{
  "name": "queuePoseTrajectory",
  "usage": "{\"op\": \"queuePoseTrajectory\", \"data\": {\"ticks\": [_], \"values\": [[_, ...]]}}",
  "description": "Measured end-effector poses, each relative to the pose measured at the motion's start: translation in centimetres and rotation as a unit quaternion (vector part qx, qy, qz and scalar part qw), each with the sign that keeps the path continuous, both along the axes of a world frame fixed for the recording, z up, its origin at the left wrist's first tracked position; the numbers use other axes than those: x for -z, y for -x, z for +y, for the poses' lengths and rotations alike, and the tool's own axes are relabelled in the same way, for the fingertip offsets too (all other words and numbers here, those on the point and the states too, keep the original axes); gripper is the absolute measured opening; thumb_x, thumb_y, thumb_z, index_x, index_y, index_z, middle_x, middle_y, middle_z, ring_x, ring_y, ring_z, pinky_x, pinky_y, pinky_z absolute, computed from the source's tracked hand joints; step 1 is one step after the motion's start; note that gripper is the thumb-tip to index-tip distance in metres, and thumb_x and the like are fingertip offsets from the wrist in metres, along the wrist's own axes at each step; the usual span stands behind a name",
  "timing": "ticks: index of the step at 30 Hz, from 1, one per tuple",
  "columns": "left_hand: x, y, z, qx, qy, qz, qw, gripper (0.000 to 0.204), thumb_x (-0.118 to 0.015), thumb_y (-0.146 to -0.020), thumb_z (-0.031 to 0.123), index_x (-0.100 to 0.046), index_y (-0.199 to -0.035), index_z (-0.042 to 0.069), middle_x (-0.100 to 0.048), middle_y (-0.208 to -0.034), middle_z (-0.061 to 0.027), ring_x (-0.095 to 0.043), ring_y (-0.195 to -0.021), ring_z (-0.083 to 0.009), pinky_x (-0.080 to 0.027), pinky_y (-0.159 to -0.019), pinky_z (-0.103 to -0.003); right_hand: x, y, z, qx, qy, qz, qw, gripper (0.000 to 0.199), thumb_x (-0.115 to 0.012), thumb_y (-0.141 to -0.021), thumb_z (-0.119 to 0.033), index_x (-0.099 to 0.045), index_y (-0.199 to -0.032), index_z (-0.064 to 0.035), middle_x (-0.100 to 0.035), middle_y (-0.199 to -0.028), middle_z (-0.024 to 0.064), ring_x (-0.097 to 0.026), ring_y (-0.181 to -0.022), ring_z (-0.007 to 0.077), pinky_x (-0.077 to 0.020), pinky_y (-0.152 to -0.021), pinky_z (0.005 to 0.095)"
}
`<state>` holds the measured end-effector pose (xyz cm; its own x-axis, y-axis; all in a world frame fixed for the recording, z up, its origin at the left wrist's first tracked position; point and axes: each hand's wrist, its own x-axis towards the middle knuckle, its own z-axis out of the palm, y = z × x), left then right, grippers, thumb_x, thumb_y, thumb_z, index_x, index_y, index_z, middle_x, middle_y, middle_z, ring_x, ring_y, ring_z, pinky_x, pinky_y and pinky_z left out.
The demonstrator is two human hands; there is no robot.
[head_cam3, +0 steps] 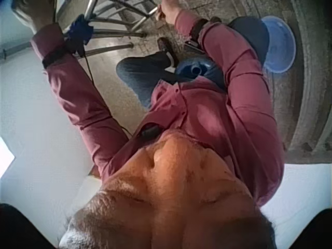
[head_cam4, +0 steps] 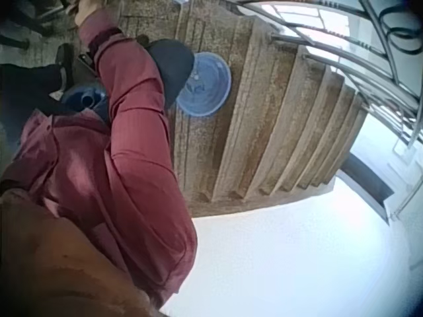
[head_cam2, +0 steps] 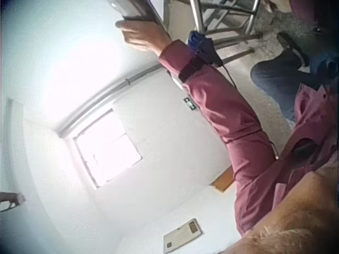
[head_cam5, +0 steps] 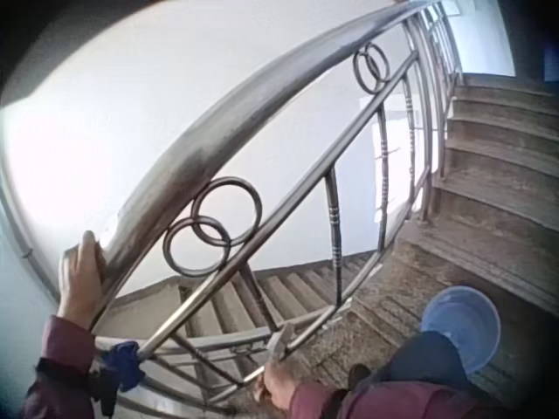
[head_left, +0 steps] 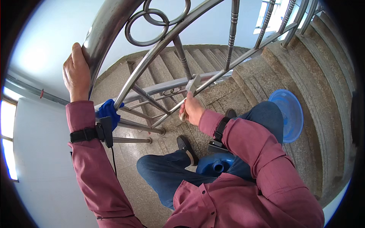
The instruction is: Cleaning a metal staircase railing using a brush and a cloth.
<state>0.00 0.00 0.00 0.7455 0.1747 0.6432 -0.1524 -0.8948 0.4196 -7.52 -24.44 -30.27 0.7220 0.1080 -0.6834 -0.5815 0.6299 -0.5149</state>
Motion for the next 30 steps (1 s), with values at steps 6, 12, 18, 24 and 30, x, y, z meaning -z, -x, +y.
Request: {"op": "queuePoseTrajectory", "data": {"ticks": [6,12,18,24,30], "values": [[0.4,0.0,-0.5,0.025,-0.013,-0.036,0.999,0.067,-0.037,-0.105,0.055,-0.071,-0.088,0.0,-0.064,-0.074,-0.0193,-0.059,-0.071,-0.0294,-0.046,-0.075,-0.045,2.2,-3.2,-3.3,0.028,0.088,-0.057,0.994,0.05,-0.03,-0.11,-0.053,-0.042,-0.09,-0.0093,-0.042,-0.065,0.0048,-0.043,-0.052,0.0203,-0.042,-0.049,0.0417],[0.2,0.1,-1.0,0.019,0.001,-0.03,0.999,0.068,-0.038,-0.106,0.054,-0.07,-0.086,-0.002,-0.063,-0.072,-0.0191,-0.058,-0.071,-0.0287,-0.045,-0.075,-0.045,1.2,-1.8,-1.4,0.017,0.073,-0.069,0.995,0.054,-0.029,-0.109,-0.057,-0.045,-0.089,-0.0087,-0.045,-0.065,0.0047,-0.047,-0.053,0.021,-0.0448,-0.049,0.0406],[0.5,-0.3,-0.1,0.019,-0.011,-0.042,0.999,0.068,-0.038,-0.106,0.055,-0.068,-0.084,-0.003,-0.062,-0.07,-0.018,-0.057,-0.07,-0.0276,-0.045,-0.075,-0.045,0.4,-0.1,1.4,-0.009,0.014,-0.007,1.0,0.058,-0.025,-0.108,-0.058,-0.049,-0.094,-0.0063,-0.05,-0.067,0.0062,-0.054,-0.057,0.0218,-0.0471,-0.056,0.0429],[0.0,0.1,-0.6,0.025,0.008,-0.046,0.999,0.067,-0.04,-0.105,0.054,-0.065,-0.079,-0.003,-0.058,-0.067,-0.016,-0.054,-0.067,-0.0254,-0.045,-0.073,-0.044,2.0,-4.1,-2.2,0.03,0.028,-0.065,0.997,0.052,-0.029,-0.11,-0.056,-0.042,-0.098,-0.007,-0.044,-0.071,0.0051,-0.046,-0.055,0.0201,-0.045,-0.052,0.0416],[0.2,0.0,-0.5,0.036,0.008,-0.043,0.998,0.066,-0.041,-0.106,0.053,-0.063,-0.079,-0.003,-0.058,-0.066,-0.0163,-0.052,-0.067,-0.0247,-0.044,-0.071,-0.043,1.7,-3.7,-4.1,-0.019,0.104,-0.045,0.993,0.055,-0.029,-0.11,-0.055,-0.043,-0.091,-0.0055,-0.042,-0.067,0.0058,-0.045,-0.052,0.0217,-0.0429,-0.048,0.0429]]}}
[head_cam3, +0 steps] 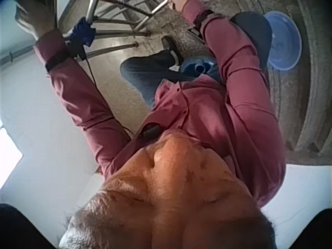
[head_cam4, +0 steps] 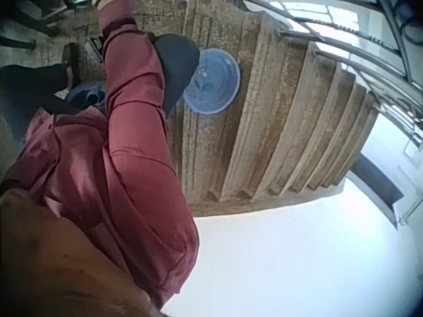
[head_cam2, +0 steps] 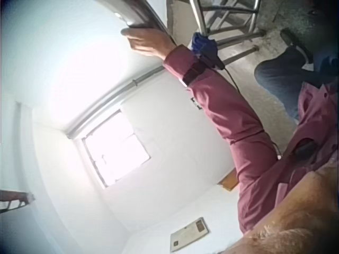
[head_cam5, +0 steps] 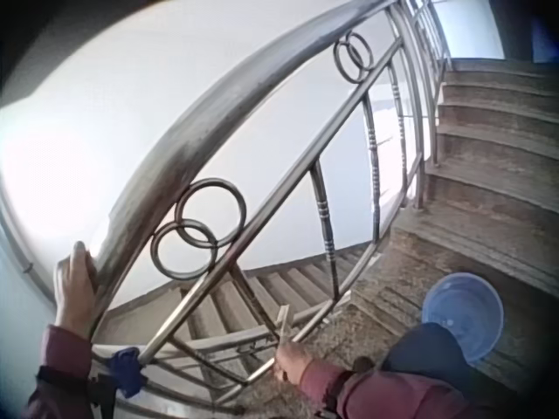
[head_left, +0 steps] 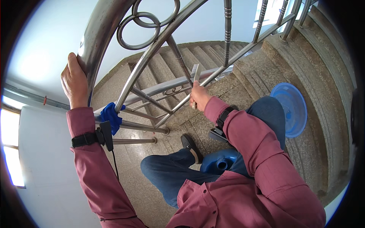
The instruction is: Cleaning a metal staircase railing using a brush and a cloth.
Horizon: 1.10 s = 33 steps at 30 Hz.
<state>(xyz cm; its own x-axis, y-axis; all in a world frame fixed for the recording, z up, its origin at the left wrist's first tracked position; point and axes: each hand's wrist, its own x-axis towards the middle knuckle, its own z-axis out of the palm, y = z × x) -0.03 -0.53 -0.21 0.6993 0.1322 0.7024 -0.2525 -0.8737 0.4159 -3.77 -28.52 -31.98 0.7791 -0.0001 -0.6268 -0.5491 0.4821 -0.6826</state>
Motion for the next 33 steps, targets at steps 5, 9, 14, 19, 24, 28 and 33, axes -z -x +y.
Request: {"op": "queuePoseTrajectory", "data": {"ticks": [5,9,14,19,24,28,33], "values": [[-0.2,0.1,-0.1,-0.01,0.02,0.014,1.0,0.065,-0.04,-0.107,0.051,-0.062,-0.08,-0.003,-0.059,-0.067,-0.0168,-0.052,-0.066,-0.0247,-0.044,-0.071,-0.043,-1.4,3.6,2.5,-0.03,0.06,-0.021,0.998,0.055,-0.03,-0.11,-0.052,-0.046,-0.092,-0.0034,-0.049,-0.069,0.01,-0.05,-0.052,0.0237,-0.0462,-0.049,0.0444],[0.4,-0.2,-0.1,0.0,0.009,0.005,1.0,0.065,-0.04,-0.107,0.051,-0.062,-0.08,-0.003,-0.06,-0.068,-0.0171,-0.052,-0.066,-0.0249,-0.044,-0.071,-0.044,-2.0,4.1,2.6,-0.01,0.039,-0.02,0.999,0.055,-0.03,-0.11,-0.053,-0.046,-0.087,-0.0044,-0.048,-0.068,0.0081,-0.05,-0.052,0.0223,-0.0449,-0.048,0.0432],[0.1,-0.3,-0.9,0.009,0.016,0.002,1.0,0.065,-0.04,-0.107,0.051,-0.062,-0.08,-0.004,-0.06,-0.067,-0.0166,-0.054,-0.065,-0.0253,-0.044,-0.071,-0.044,4.0,-1.6,-3.2,-0.079,0.165,-0.079,0.98,0.054,-0.034,-0.109,-0.053,-0.047,-0.088,-0.0051,-0.044,-0.065,0.0044,-0.045,-0.05,0.0184,-0.0412,-0.046,0.0421],[-0.2,0.3,0.3,-0.017,0.004,0.008,1.0,0.067,-0.04,-0.106,0.052,-0.065,-0.078,-0.003,-0.061,-0.066,-0.0155,-0.056,-0.066,-0.0258,-0.045,-0.071,-0.043,0.2,-1.6,-5.9,-0.164,0.088,0.02,0.982,0.055,-0.039,-0.106,-0.058,-0.05,-0.09,-0.0066,-0.039,-0.063,0.0011,-0.036,-0.047,0.0147,-0.0313,-0.042,0.0357],[0.3,-0.1,0.0,-0.007,-0.013,-0.027,1.0,0.067,-0.04,-0.105,0.055,-0.069,-0.08,-0.001,-0.061,-0.066,-0.0148,-0.056,-0.066,-0.025,-0.045,-0.071,-0.043,-0.8,0.4,-7.7,-0.237,0.149,0.011,0.96,0.055,-0.038,-0.105,-0.06,-0.051,-0.094,-0.0079,-0.038,-0.067,-0.0002,-0.032,-0.047,0.0119,-0.0267,-0.042,0.0324],[0.1,-0.2,0.3,-0.014,-0.01,-0.008,1.0,0.067,-0.039,-0.105,0.056,-0.07,-0.079,0.003,-0.064,-0.07,-0.0156,-0.059,-0.069,-0.024,-0.045,-0.071,-0.042,-2.8,2.6,-7.4,-0.247,0.17,0.018,0.954,0.056,-0.037,-0.105,-0.06,-0.052,-0.096,-0.0073,-0.038,-0.068,-0.0004,-0.031,-0.048,0.0103,-0.0265,-0.043,0.0311],[0.4,-0.2,1.3,-0.021,-0.18,-0.071,0.981,0.027,-0.045,-0.106,0.03,-0.063,-0.11,0.01,-0.07,-0.087,-0.0202,-0.067,-0.081,-0.0402,-0.049,-0.072,-0.052,-2.8,0.5,-6.9,-0.255,0.16,-0.003,0.954,0.055,-0.036,-0.106,-0.06,-0.051,-0.098,-0.0074,-0.035,-0.068,-0.0025,-0.028,-0.049,0.01,-0.0261,-0.045,0.0298]]}}
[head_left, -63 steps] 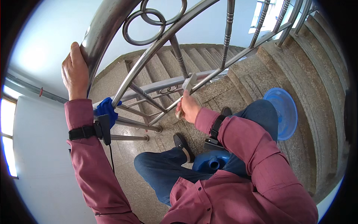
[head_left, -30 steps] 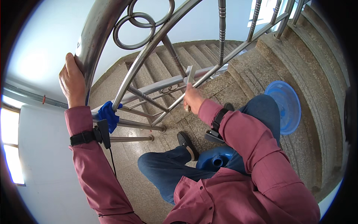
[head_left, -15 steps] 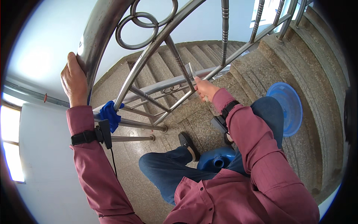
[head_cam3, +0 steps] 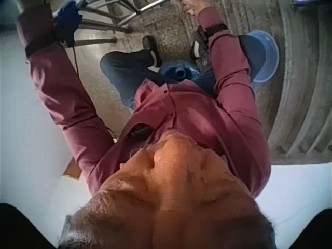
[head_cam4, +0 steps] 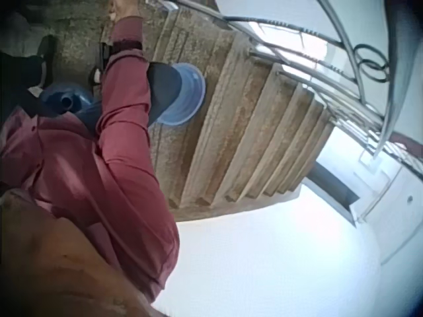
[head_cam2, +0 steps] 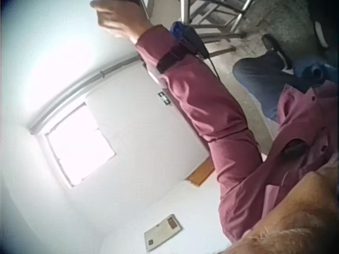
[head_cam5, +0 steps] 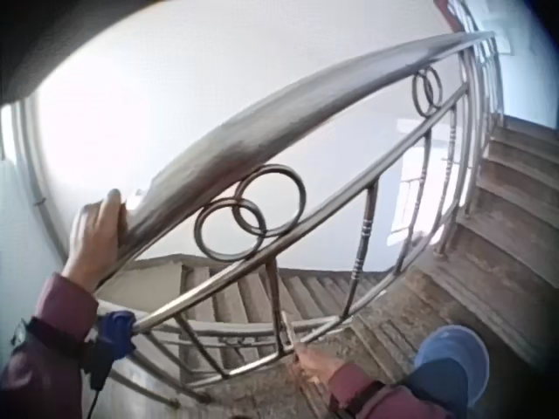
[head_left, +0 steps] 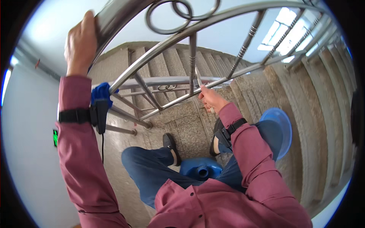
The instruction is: Cleaning a metal staircase railing using a brush and a cloth.
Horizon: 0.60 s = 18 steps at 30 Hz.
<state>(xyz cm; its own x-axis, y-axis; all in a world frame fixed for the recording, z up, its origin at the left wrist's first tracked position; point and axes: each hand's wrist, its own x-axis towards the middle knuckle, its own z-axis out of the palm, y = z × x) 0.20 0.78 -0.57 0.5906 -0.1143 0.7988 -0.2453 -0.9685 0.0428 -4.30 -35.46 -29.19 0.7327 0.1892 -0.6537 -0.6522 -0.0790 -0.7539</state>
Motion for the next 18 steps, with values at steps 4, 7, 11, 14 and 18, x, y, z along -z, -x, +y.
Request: {"op": "queuePoseTrajectory", "data": {"ticks": [4,7,11,14,18], "values": [[0.6,0.1,-0.3,0.011,-0.136,-0.108,0.985,0.023,-0.055,-0.096,0.016,-0.055,-0.116,0.007,-0.068,-0.087,-0.0192,-0.066,-0.082,-0.0431,-0.051,-0.072,-0.055,0.6,-1.5,0.3,0.005,0.046,-0.006,0.999,0.053,-0.034,-0.106,-0.059,-0.05,-0.096,-0.009,-0.033,-0.067,-0.0042,-0.027,-0.05,0.0097,-0.0285,-0.048,0.0293],[0.2,0.7,-1.1,0.014,-0.112,-0.076,0.991,0.014,-0.054,-0.096,0.015,-0.055,-0.108,0.006,-0.068,-0.083,-0.0165,-0.066,-0.078,-0.0419,-0.051,-0.068,-0.053,0.1,-0.9,0.1,-0.006,0.068,0.005,0.998,0.053,-0.033,-0.106,-0.06,-0.05,-0.097,-0.0102,-0.032,-0.068,-0.005,-0.028,-0.05,0.0085,-0.0286,-0.047,0.0287],[0.2,1.5,-1.0,0.0,-0.12,-0.135,0.984,0.01,-0.051,-0.097,0.015,-0.055,-0.101,0.007,-0.065,-0.077,-0.0172,-0.066,-0.075,-0.0408,-0.051,-0.068,-0.053,-0.3,1.3,0.8,-0.021,0.071,-0.002,0.997,0.053,-0.032,-0.107,-0.061,-0.049,-0.1,-0.0107,-0.035,-0.065,-0.0052,-0.031,-0.047,0.0071,-0.0292,-0.043,0.0277],[0.5,1.1,0.2,0.014,-0.127,-0.153,0.98,0.011,-0.05,-0.098,0.016,-0.055,-0.1,0.007,-0.064,-0.075,-0.0172,-0.066,-0.074,-0.0408,-0.052,-0.068,-0.054,0.1,2.5,1.2,-0.026,0.068,-0.016,0.997,0.055,-0.033,-0.106,-0.058,-0.049,-0.099,-0.0066,-0.034,-0.062,-0.0014,-0.031,-0.045,0.0115,-0.0291,-0.042,0.0319],[0.5,0.2,-1.1,-0.018,-0.089,-0.071,0.993,0.015,-0.05,-0.098,0.018,-0.058,-0.096,0.006,-0.067,-0.079,-0.0204,-0.068,-0.079,-0.0418,-0.053,-0.068,-0.057,0.2,1.9,-0.1,-0.017,0.069,-0.002,0.997,0.055,-0.033,-0.106,-0.058,-0.05,-0.099,-0.006,-0.033,-0.061,-0.0032,-0.03,-0.043,0.0102,-0.0285,-0.041,0.032]]}}
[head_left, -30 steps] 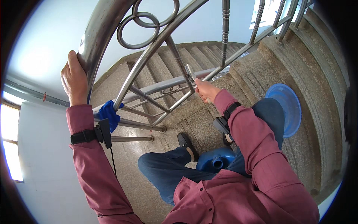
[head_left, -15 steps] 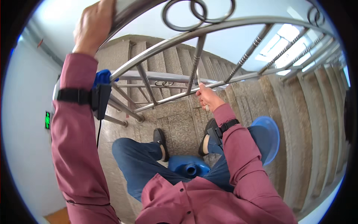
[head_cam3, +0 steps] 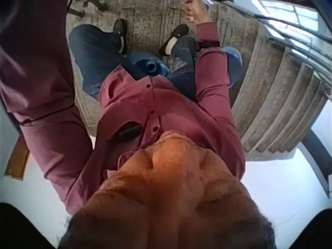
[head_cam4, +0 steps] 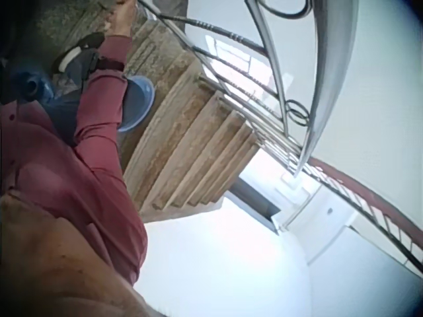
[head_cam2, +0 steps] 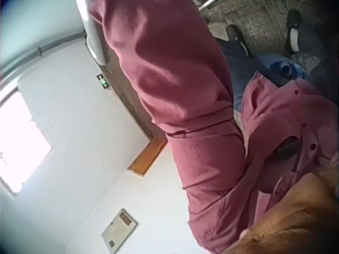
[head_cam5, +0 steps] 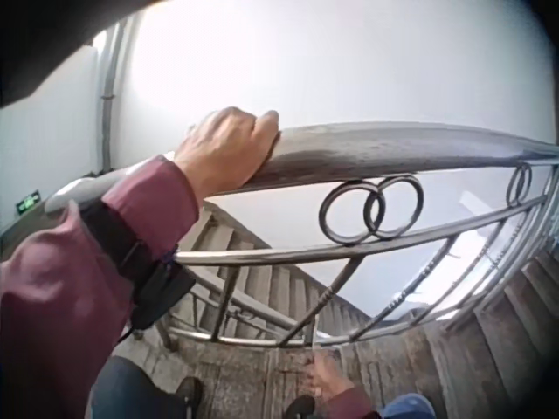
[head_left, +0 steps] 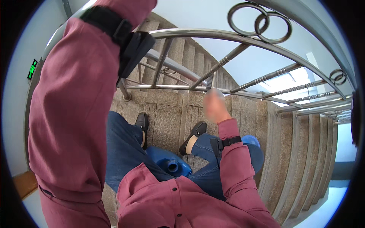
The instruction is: Cleaning a metal staircase railing using a brush and a cloth.
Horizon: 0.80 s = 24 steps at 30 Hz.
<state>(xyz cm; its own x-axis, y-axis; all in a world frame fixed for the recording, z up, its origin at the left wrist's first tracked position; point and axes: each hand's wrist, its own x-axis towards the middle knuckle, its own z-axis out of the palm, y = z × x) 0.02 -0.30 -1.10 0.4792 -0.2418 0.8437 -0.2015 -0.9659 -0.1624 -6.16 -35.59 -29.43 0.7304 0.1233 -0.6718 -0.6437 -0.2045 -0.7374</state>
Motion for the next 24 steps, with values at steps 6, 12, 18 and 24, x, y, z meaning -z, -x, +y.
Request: {"op": "queuePoseTrajectory", "data": {"ticks": [6,12,18,24], "values": [[-0.5,2.1,-0.3,-0.02,0.047,0.04,0.998,0.02,-0.047,-0.099,0.02,-0.062,-0.101,0.006,-0.069,-0.086,-0.0228,-0.07,-0.083,-0.0447,-0.055,-0.07,-0.058,-0.5,-2.9,1.3,0.026,-0.012,-0.015,0.999,0.051,-0.035,-0.107,-0.057,-0.049,-0.1,-0.0091,-0.031,-0.063,-0.0061,-0.029,-0.045,0.0079,-0.0278,-0.041,0.0286],[-1.1,3.8,-0.7,-0.017,0.092,0.108,0.99,0.031,-0.041,-0.103,0.025,-0.066,-0.107,0.008,-0.07,-0.101,-0.0265,-0.069,-0.098,-0.0457,-0.055,-0.082,-0.059,-0.3,-0.4,2.2,0.052,-0.019,-0.001,0.998,0.049,-0.035,-0.107,-0.058,-0.048,-0.1,-0.0112,-0.033,-0.063,-0.0055,-0.03,-0.046,0.0081,-0.0287,-0.042,0.0291],[-1.4,4.6,-0.5,0.035,0.24,0.172,0.955,0.054,-0.033,-0.102,0.038,-0.073,-0.109,0.002,-0.068,-0.117,-0.0309,-0.064,-0.112,-0.0465,-0.046,-0.102,-0.056,0.6,3.1,4.9,0.097,-0.054,0.004,0.994,0.05,-0.035,-0.107,-0.059,-0.047,-0.1,-0.0117,-0.036,-0.064,-0.0049,-0.034,-0.047,0.009,-0.0323,-0.044,0.0306],[-1.3,4.2,-0.6,0.034,0.28,0.162,0.946,0.059,-0.035,-0.101,0.041,-0.072,-0.11,-0.004,-0.068,-0.12,-0.0302,-0.065,-0.114,-0.0452,-0.046,-0.104,-0.054,0.1,0.3,4.8,0.117,-0.07,-0.042,0.99,0.048,-0.033,-0.11,-0.055,-0.047,-0.101,-0.0092,-0.035,-0.065,-0.0046,-0.035,-0.05,0.0092,-0.0329,-0.047,0.0305]]}}
